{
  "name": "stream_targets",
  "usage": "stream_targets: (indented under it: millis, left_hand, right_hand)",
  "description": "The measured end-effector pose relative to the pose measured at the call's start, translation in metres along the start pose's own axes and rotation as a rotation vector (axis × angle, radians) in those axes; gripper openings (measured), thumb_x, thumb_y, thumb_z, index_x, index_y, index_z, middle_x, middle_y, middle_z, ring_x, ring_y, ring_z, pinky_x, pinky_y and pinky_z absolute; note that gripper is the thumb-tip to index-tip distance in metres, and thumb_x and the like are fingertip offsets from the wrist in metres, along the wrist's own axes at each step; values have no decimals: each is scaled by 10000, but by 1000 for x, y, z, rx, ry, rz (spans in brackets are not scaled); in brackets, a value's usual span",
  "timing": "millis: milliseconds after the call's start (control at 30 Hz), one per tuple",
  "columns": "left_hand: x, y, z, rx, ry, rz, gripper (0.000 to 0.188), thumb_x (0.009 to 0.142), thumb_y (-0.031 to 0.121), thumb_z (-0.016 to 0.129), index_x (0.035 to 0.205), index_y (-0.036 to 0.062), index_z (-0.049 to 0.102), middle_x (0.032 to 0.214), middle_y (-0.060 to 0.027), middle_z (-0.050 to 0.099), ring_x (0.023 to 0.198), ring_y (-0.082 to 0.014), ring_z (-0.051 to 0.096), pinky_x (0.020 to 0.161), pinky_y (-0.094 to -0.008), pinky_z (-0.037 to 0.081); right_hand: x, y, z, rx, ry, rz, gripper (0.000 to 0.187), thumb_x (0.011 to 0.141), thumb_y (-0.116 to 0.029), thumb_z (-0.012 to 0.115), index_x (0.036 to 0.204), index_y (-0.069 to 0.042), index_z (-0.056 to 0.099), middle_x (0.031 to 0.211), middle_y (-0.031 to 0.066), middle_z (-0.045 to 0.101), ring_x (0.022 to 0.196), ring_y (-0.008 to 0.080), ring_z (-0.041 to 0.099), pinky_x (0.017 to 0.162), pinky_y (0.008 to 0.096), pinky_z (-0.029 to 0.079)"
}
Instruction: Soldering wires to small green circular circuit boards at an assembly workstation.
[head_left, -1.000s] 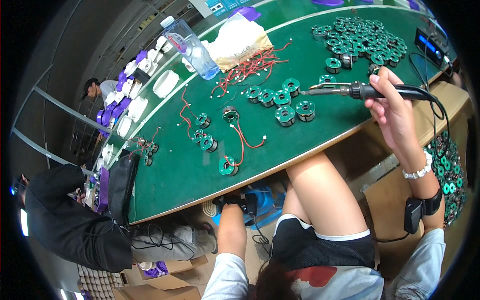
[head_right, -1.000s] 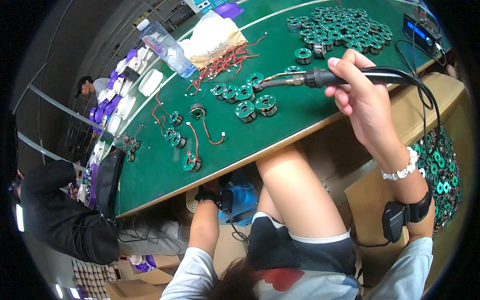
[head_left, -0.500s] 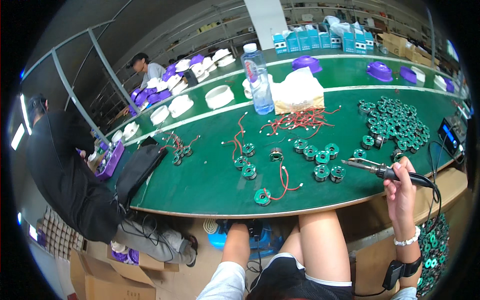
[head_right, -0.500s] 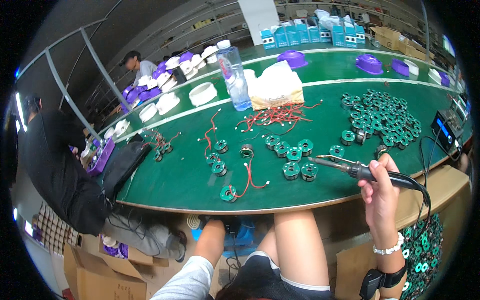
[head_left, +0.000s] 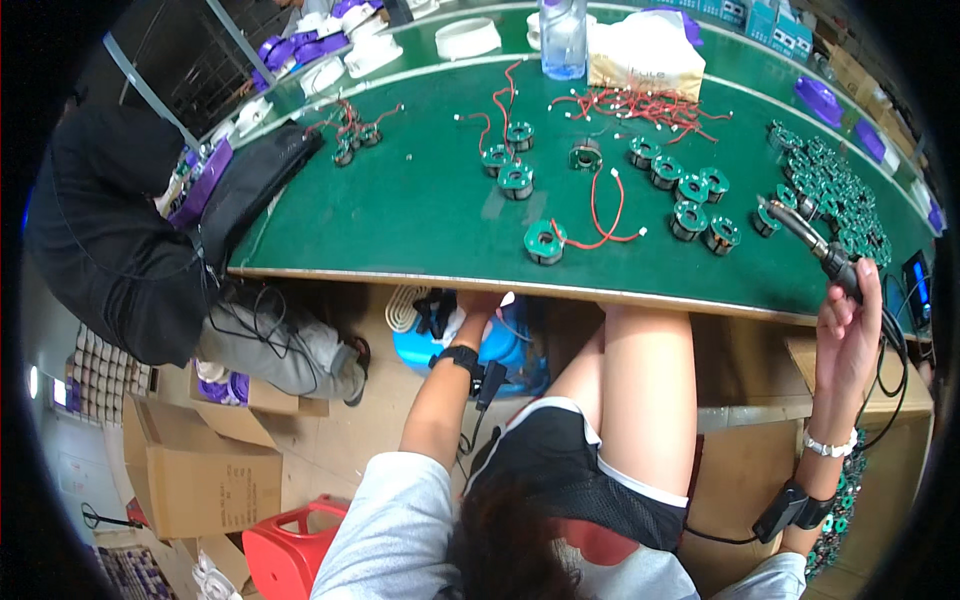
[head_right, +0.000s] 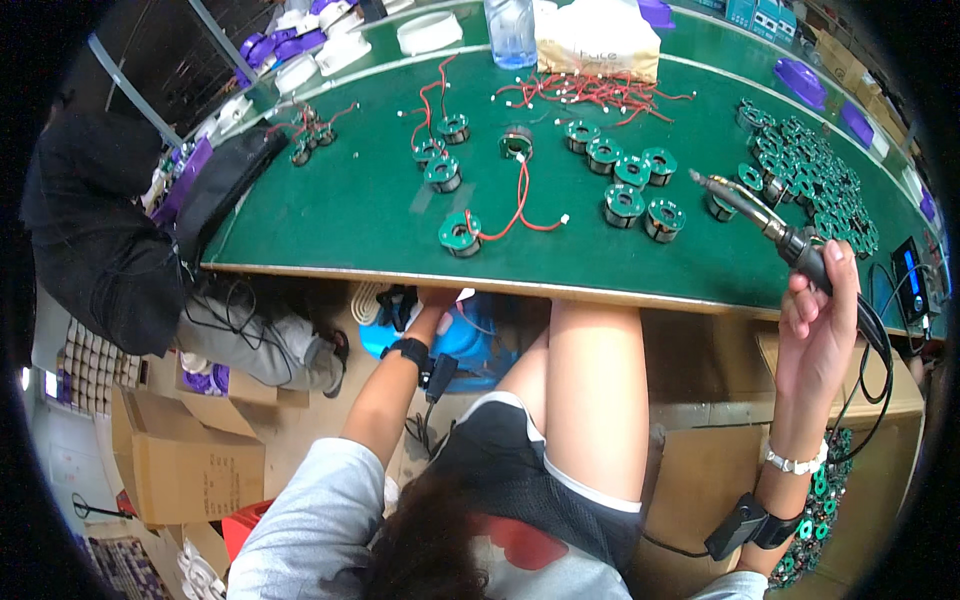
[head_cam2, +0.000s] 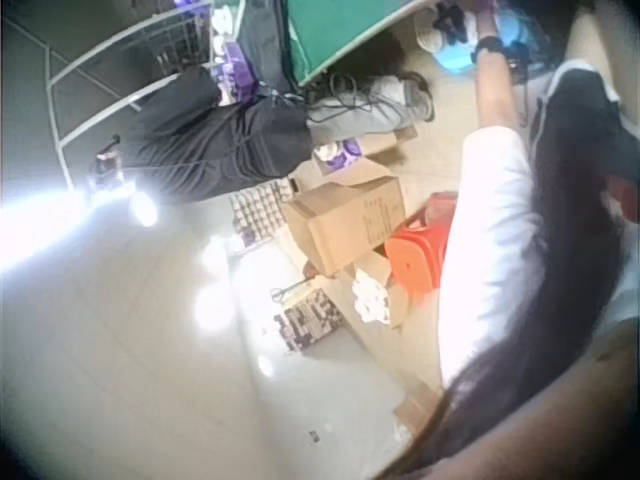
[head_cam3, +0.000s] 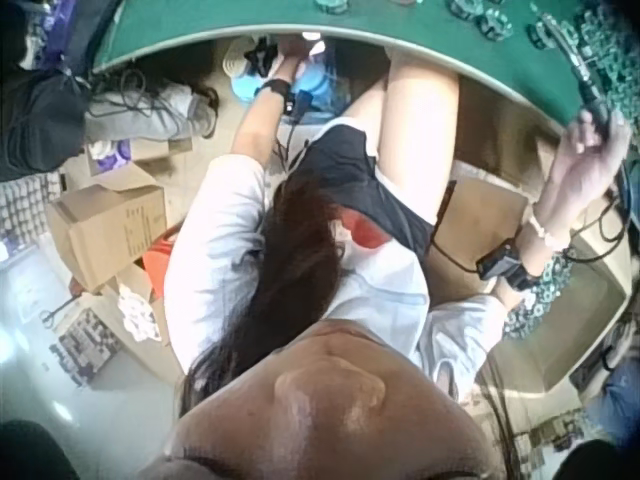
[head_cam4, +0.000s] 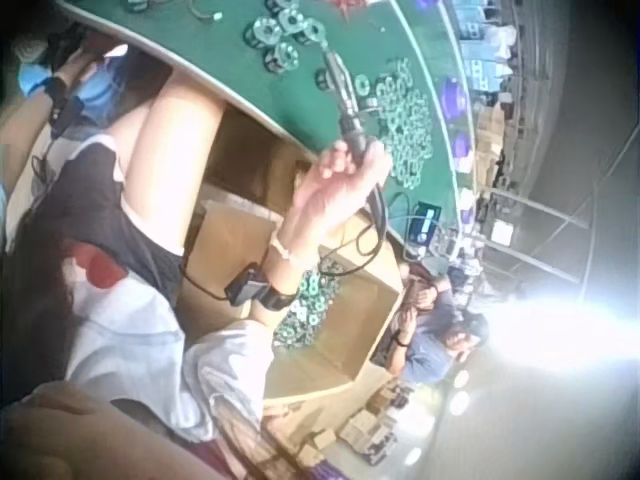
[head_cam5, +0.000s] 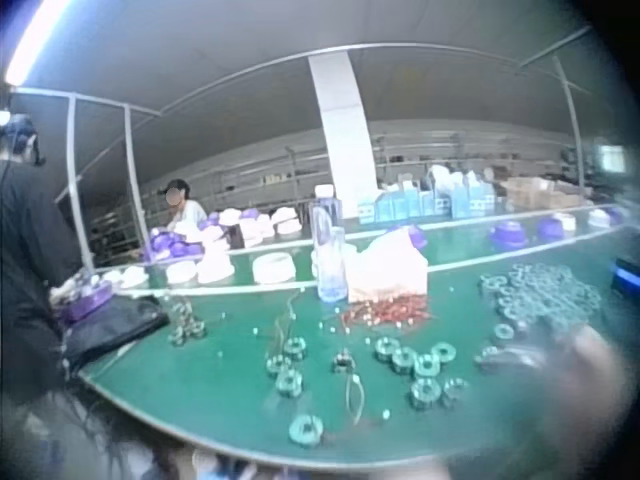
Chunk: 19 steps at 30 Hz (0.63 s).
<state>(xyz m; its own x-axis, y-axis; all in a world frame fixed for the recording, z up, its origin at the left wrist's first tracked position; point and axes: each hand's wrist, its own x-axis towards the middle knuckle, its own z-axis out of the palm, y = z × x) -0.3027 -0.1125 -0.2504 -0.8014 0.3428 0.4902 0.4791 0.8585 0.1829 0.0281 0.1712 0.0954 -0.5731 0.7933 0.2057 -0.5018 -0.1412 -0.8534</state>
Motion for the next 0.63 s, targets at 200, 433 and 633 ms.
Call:
stream_targets:
  millis: [200,433,633]
  left_hand:
    - [-3,15,10,-54,-64,-65,421,666,472,544,957,170,579,919,-71,592,834,-296,564,681,-415,456]
    - [-9,31,-5,-47,-79,-134,403,657,468,548,939,183,587,906,-67,596,825,-288,568,658,-412,456]
    - [-7,6,24,-7,103,54,429,666,425,562,1006,165,568,986,-86,576,893,-293,548,718,-420,442]
  right_hand:
    - [0,-1,-5,-1,20,-9,133,829,-206,504,847,-86,449,623,45,491,411,-4,333,347,111,266]
    - [-3,-2,-5,-17,9,2,125,831,-202,498,843,-91,441,627,40,485,424,-2,324,352,115,263]
    - [-4,-5,-2,-9,-23,1,120,832,-196,494,834,-89,439,625,45,486,425,1,325,352,115,264]
